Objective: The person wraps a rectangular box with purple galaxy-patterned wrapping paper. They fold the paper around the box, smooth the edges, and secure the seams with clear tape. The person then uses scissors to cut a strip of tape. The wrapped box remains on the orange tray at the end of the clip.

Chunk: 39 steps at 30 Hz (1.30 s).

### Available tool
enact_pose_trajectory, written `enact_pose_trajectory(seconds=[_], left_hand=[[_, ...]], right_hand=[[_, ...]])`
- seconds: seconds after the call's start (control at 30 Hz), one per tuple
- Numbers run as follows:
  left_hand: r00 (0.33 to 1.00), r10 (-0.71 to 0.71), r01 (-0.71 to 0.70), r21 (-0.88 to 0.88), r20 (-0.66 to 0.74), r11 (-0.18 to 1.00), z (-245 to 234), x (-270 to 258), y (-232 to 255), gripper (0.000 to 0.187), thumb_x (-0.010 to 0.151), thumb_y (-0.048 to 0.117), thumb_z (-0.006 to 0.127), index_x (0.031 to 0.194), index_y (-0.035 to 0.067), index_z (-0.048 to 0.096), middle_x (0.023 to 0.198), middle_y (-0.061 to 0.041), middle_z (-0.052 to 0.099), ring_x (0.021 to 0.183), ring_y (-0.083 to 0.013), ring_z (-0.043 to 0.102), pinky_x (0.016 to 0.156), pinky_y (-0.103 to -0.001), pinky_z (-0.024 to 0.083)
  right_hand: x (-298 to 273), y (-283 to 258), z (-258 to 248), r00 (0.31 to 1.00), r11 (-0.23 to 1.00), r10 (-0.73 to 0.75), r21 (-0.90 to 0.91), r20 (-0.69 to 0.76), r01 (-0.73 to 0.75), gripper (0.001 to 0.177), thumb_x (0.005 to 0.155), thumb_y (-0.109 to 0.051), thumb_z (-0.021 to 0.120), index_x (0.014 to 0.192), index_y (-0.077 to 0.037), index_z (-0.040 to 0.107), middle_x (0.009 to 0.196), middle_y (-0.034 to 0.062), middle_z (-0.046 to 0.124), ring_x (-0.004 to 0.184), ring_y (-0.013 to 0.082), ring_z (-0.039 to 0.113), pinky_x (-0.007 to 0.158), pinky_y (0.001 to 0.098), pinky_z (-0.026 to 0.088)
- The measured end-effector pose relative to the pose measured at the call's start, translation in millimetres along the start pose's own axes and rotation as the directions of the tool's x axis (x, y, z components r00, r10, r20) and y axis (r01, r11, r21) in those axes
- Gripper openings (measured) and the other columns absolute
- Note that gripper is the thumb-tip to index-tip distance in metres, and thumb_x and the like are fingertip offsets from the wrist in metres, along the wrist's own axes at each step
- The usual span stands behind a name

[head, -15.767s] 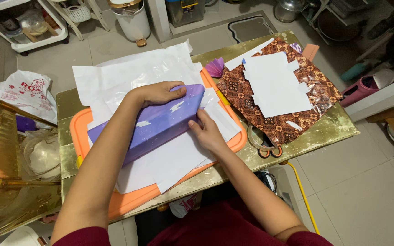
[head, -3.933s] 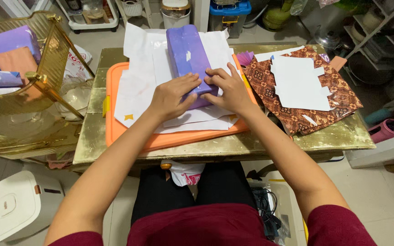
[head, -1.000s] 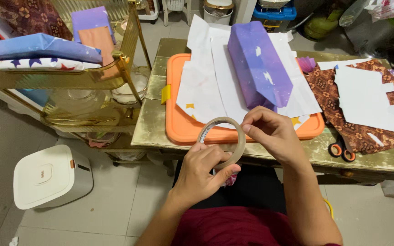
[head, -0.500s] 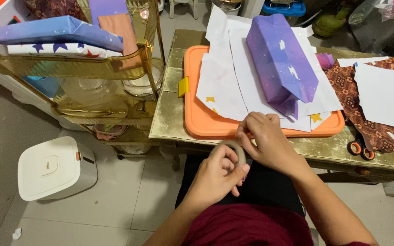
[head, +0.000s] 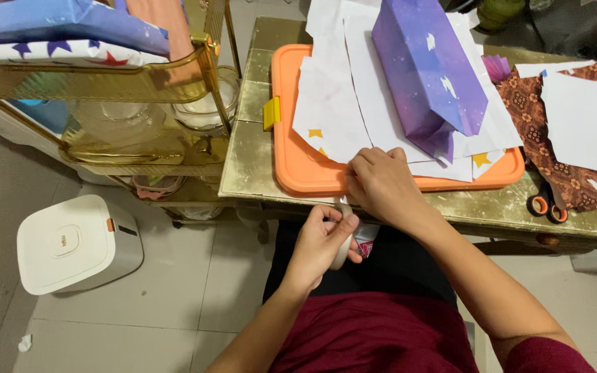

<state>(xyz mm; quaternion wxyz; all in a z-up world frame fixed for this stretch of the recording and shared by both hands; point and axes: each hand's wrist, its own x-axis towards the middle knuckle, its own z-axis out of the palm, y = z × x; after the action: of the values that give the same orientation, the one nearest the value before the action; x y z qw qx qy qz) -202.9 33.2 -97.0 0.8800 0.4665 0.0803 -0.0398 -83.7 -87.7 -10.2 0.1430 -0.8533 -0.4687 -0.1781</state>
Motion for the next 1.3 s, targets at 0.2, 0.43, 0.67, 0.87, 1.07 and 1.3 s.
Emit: enact_pose_trajectory(seconds=[0.2,0.43,0.67,0.87,1.07,1.3], left_hand=[[1.000,-0.028,0.028,-0.023,-0.007,0.999,0.3,1.3,-3.3,0.039,0.097,0.028,0.070,0.109,0.001,0.044,0.073,-0.012,0.065,0.055,-0.0191,0.066,0.050,-0.031,0.056],[0.993,-0.051,0.053,0.016,-0.109,0.998,0.5,-2.5,-4.7,0.054,0.092,0.028,0.071,0.126,0.001,0.039,0.074,-0.012,0.063,0.054,-0.0190,0.064,0.050,-0.033,0.056],[0.992,-0.057,0.066,0.069,-0.117,0.995,1.2,-4.3,-2.7,0.068,0.094,0.025,0.067,0.145,-0.001,0.032,0.071,-0.011,0.063,0.055,-0.0171,0.064,0.053,-0.033,0.058],[0.998,-0.012,0.019,0.112,-0.061,0.994,1.7,-5.7,0.7,0.069,0.097,0.025,0.064,0.150,-0.001,0.030,0.069,-0.009,0.062,0.055,-0.0142,0.063,0.054,-0.031,0.058],[0.997,-0.015,0.025,0.134,-0.070,0.991,3.6,-6.2,-2.4,0.067,0.097,0.024,0.063,0.150,-0.002,0.029,0.069,-0.009,0.061,0.055,-0.0154,0.064,0.055,-0.030,0.057],[0.998,0.029,-0.024,0.110,-0.047,0.994,5.5,-5.3,-7.3,0.067,0.098,0.020,0.063,0.149,-0.003,0.027,0.071,-0.009,0.061,0.060,-0.0140,0.063,0.059,-0.031,0.060]], right_hand=[[4.0,-3.0,-0.4,1.000,1.000,0.010,0.029,-0.002,-0.010,0.012,0.084,-0.015,0.075,0.083,-0.009,0.065,0.081,0.0034,0.063,0.080,0.0237,0.062,0.073,0.0428,0.035],[-7.1,0.2,-2.1,0.997,0.994,0.067,0.086,-0.042,-0.063,0.011,0.083,-0.017,0.078,0.082,-0.010,0.069,0.077,0.0034,0.063,0.076,0.0237,0.061,0.072,0.0426,0.037],[-109.3,108.5,-21.8,0.735,0.815,0.579,0.221,-0.352,-0.536,0.007,0.100,-0.008,0.072,0.099,-0.002,0.069,0.093,0.0122,0.068,0.081,0.0284,0.066,0.074,0.0374,0.053],[-228.1,162.5,-50.4,0.589,0.478,0.677,-0.345,-0.441,-0.808,0.012,0.095,-0.016,0.079,0.087,-0.009,0.075,0.096,0.0144,0.069,0.095,0.0363,0.064,0.080,0.0489,0.049],[-244.0,155.8,-58.2,0.438,0.378,0.849,-0.239,-0.297,-0.894,0.029,0.095,-0.033,0.086,0.089,-0.006,0.078,0.095,0.0142,0.072,0.087,0.0344,0.068,0.082,0.0461,0.052],[-239.0,150.6,-78.4,0.422,0.386,0.906,-0.342,-0.034,-0.857,0.051,0.076,-0.032,0.093,0.108,0.002,0.073,0.098,0.0207,0.076,0.088,0.0339,0.071,0.080,0.0458,0.055]])
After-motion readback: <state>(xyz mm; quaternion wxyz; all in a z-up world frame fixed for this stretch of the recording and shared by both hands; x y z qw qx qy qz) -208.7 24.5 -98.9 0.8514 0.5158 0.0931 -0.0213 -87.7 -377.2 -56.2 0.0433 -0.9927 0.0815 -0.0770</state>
